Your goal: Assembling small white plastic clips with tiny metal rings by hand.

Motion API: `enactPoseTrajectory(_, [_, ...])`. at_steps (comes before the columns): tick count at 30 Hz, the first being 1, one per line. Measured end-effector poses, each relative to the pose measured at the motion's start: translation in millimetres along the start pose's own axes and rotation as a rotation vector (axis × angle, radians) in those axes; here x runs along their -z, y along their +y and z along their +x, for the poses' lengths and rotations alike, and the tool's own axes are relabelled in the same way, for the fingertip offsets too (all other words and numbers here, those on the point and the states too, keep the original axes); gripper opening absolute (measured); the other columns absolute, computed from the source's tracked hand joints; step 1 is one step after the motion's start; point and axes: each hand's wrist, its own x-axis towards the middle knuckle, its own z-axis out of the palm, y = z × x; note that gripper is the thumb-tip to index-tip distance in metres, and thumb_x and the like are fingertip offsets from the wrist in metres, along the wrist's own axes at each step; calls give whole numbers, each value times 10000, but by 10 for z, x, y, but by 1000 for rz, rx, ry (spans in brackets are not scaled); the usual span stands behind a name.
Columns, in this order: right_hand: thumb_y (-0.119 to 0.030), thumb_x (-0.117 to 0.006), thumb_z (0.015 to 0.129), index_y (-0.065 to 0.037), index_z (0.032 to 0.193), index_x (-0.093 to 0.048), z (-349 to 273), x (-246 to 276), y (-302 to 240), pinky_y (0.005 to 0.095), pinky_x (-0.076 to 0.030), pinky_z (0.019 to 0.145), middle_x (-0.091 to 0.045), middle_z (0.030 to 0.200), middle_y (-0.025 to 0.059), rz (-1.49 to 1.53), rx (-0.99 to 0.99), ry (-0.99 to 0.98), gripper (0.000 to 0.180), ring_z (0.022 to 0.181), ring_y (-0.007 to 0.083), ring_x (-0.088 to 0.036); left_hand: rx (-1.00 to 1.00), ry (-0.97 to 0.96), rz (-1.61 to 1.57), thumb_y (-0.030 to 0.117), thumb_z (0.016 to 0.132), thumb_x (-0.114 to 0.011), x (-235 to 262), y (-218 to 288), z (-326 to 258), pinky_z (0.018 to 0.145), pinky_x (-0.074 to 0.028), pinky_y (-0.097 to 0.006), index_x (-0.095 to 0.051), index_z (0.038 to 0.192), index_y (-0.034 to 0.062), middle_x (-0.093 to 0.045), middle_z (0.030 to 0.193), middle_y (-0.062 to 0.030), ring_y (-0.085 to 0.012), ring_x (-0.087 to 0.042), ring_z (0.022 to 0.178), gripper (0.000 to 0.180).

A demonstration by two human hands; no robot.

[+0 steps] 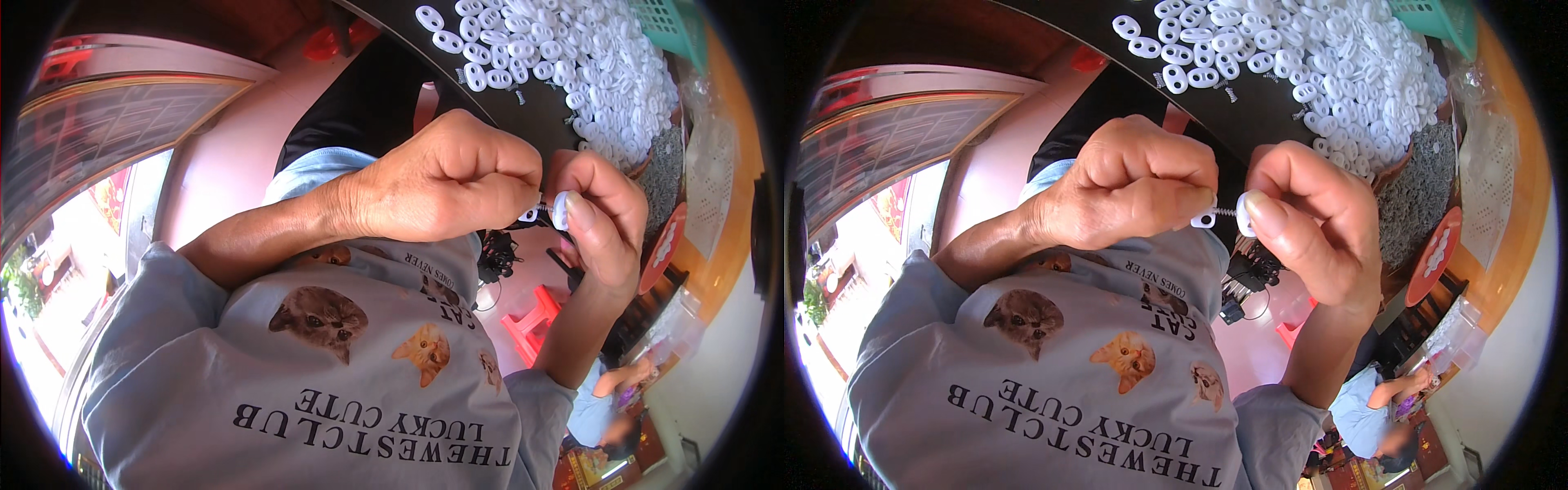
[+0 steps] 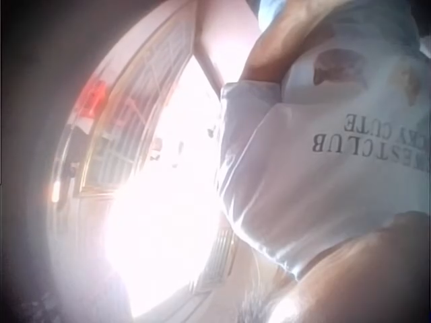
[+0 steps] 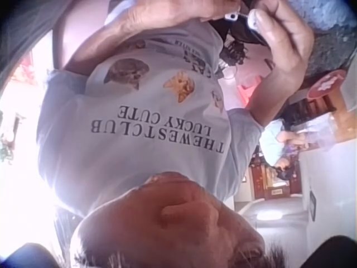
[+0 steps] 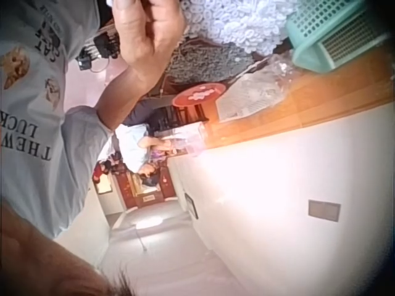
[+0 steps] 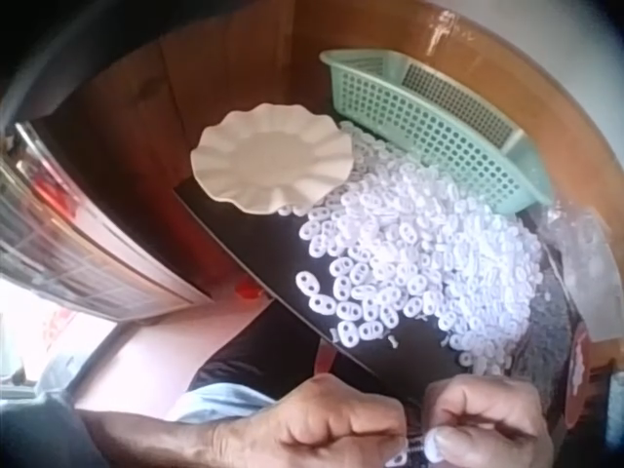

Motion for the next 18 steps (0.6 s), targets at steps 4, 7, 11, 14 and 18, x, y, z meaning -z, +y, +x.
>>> enactPoseTrajectory(4, [-153,-576,887,-6,789,-505,14,-33,-9,202,-281,555,-467,715,-26,-14,1,15,190,626,30,-366,-24,10,9,-5,843,-507,9,-20,-9,478,-329,-262,-558,759,-51,-466,560,-35,-85,-411,518,108])
enactPoseTrajectory(7, [-159,-586,883,-8,786,-505,13,-53,-12,202,-281,560,-462,711,-31,-31,-25,62,197,632,30,-365,-8,11,14,-5,846,-507,12,-1,-10,479,-329,-264,-553,757,-51,-467,559,-37,-87,-413,520,110])
enactPoseTrajectory(11, [-148,-593,886,-11,788,-507,16,-43,-58,195,-279,556,-463,713,-39,-22,-66,30,189,635,19,-366,-1,17,16,-5,850,-502,7,5,-6,484,-328,-259,-548,752,-46,-469,563,-35,-83,-413,524,115])
enactPoseTrajectory(14, [-143,-595,894,-13,792,-507,21,-70,-31,189,-275,549,-465,709,-46,-4,-77,50,188,630,11,-365,-15,22,29,9,866,-506,11,-47,-5,491,-325,-255,-549,760,-40,-452,563,-24,-78,-403,526,125])
enactPoseTrajectory(18, [-154,-597,907,-15,797,-505,39,-105,-86,185,-277,546,-467,700,-52,-16,-103,71,200,624,9,-361,-8,3,74,31,886,-515,18,0,-6,499,-325,-250,-546,765,-33,-431,563,-10,-77,-389,530,141])
